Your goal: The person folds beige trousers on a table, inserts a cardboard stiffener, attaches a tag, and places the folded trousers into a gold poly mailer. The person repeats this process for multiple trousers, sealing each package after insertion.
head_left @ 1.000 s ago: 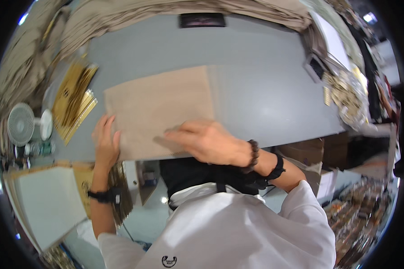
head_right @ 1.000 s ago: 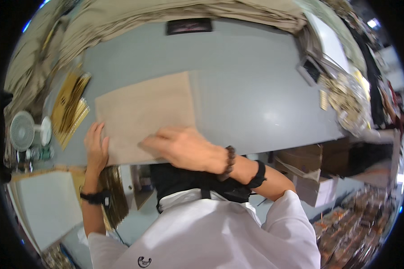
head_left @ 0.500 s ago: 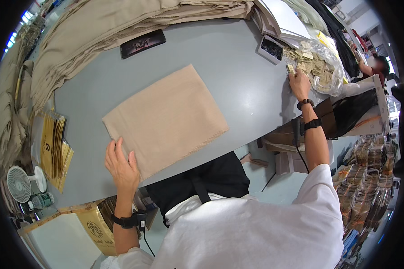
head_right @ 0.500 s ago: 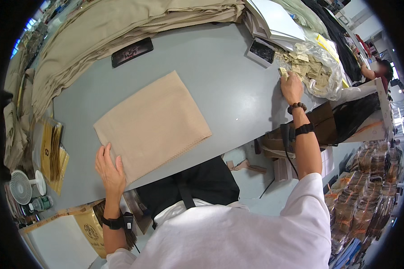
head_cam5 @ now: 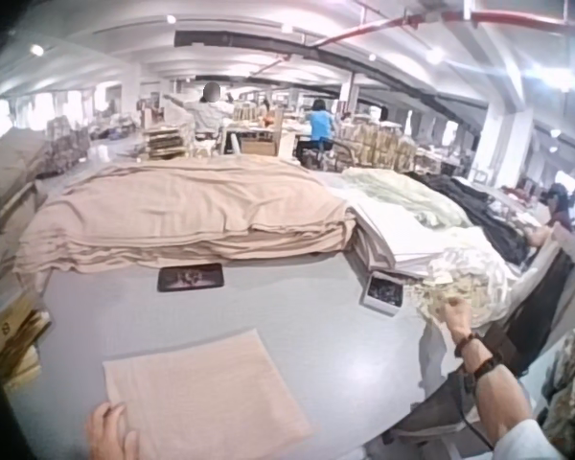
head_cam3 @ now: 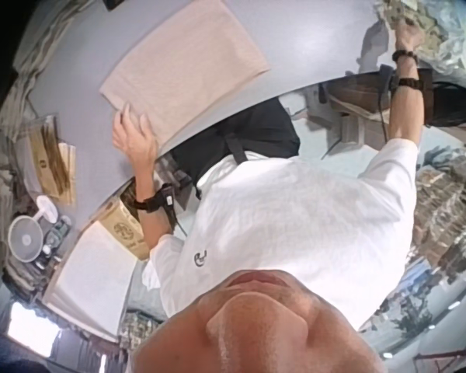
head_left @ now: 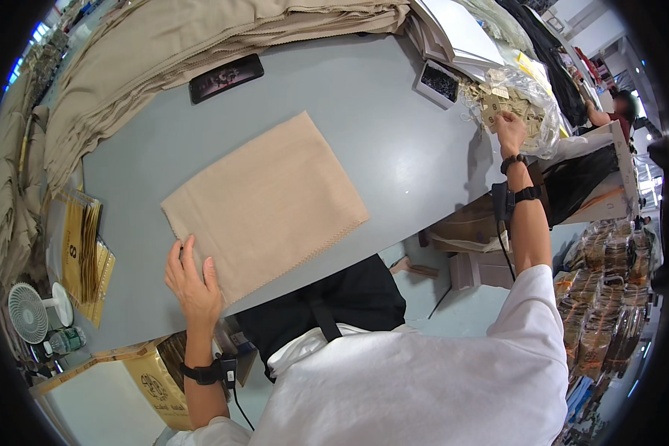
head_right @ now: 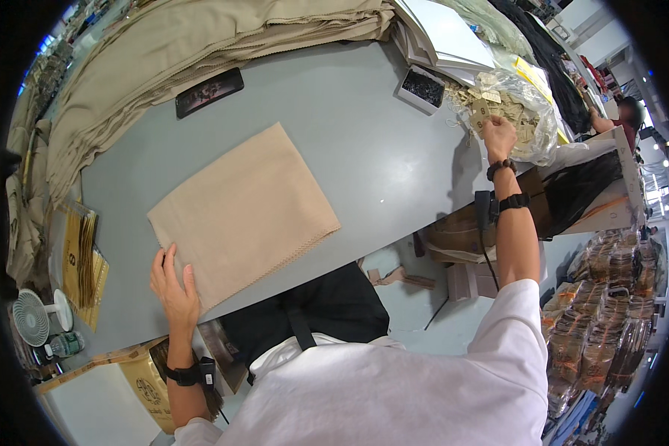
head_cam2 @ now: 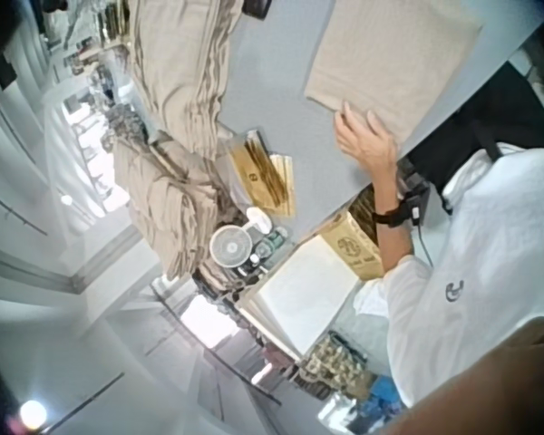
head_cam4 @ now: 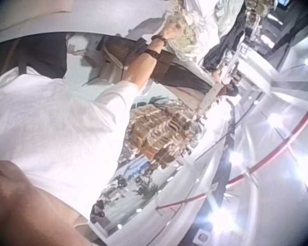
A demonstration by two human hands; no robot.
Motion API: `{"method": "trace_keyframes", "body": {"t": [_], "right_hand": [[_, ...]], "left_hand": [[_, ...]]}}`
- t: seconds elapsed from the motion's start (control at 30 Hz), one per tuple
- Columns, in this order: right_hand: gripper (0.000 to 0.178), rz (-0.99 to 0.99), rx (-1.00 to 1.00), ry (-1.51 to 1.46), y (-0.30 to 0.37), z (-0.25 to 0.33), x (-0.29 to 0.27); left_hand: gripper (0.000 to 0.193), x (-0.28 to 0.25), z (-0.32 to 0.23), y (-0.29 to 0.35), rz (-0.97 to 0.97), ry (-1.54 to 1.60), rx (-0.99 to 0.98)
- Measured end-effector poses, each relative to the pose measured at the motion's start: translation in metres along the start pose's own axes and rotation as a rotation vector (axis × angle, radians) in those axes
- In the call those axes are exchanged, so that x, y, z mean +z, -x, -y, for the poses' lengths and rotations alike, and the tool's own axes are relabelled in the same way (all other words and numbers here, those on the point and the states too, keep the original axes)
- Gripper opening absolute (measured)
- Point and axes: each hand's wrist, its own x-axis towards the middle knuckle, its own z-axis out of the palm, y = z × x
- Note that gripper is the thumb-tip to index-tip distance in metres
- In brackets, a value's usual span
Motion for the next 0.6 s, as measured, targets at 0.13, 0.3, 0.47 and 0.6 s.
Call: {"method": "trace_keyframes", "body": {"t": [0.13, 0.3, 0.47, 0.6], "right_hand": [[0.038, -0.045, 0.133, -0.159, -0.007, 0.033, -0.011], [0.037, 0.271, -0.025, -0.698, 0.042, 0.149, -0.021], [0.031, 0.756, -0.276, -1.008, 0.153, 0.257, -0.026], [0.031, 1.169, -0.249, -0.846, 0.249, 0.292, -0.014]], "left_hand": [[0.049, -0.002, 0.000, 0.000, 0.003, -0.013, -0.006], [0.049, -0.004, -0.001, -0.001, 0.005, -0.016, -0.006], [0.048, -0.006, -0.004, -0.002, -0.002, 0.003, -0.022], [0.048, -0.008, -0.005, -0.002, -0.006, 0.011, -0.024]]}}
